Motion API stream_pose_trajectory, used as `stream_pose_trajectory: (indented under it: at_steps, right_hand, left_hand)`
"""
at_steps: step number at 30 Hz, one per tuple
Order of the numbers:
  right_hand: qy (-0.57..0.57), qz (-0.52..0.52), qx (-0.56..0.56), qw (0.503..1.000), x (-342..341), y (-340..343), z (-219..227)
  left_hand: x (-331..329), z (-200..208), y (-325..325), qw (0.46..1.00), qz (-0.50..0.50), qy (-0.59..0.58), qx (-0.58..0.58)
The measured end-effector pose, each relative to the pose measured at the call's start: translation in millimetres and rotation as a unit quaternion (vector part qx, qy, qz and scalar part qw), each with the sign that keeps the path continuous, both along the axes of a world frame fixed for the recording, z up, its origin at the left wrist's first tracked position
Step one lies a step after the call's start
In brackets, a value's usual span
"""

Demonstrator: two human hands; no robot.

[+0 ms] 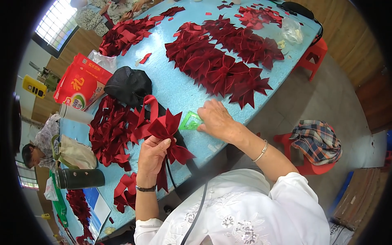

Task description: Assemble decorative red bows from fabric strips using a green plastic template.

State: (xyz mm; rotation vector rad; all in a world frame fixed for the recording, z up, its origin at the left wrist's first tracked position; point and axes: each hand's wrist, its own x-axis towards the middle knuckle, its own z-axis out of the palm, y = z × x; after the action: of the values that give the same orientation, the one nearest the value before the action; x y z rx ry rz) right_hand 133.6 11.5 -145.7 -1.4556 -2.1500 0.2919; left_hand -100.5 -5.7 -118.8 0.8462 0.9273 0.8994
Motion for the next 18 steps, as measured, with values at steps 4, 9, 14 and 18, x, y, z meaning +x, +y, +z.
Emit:
stream_pose_trajectory:
  at_steps: [4,9,14,18]
  right_hand:
    - [-0.007,-0.016,-0.09,0.996,2.5,0.3,-0.8]
    - [-0.003,0.002,-0.078,0.997,7.2,-6.3,-1.3]
    - [-0.001,0.014,-0.092,0.996,17.3,-20.1,-2.1]
    - [0.025,0.007,-0.1,0.995,17.2,-28.2,-5.0]
  left_hand:
    - [0.9,-1.5,0.0,1.0,0.004,0.001,0.004]
    - [2.1,-1.6,1.5,1.0,0.006,0.016,0.007]
    - [11.5,-3.6,9.7,0.999,0.027,0.01,0.031]
    - [24.2,-7.3,23.7,0.998,0.018,0.039,0.046]
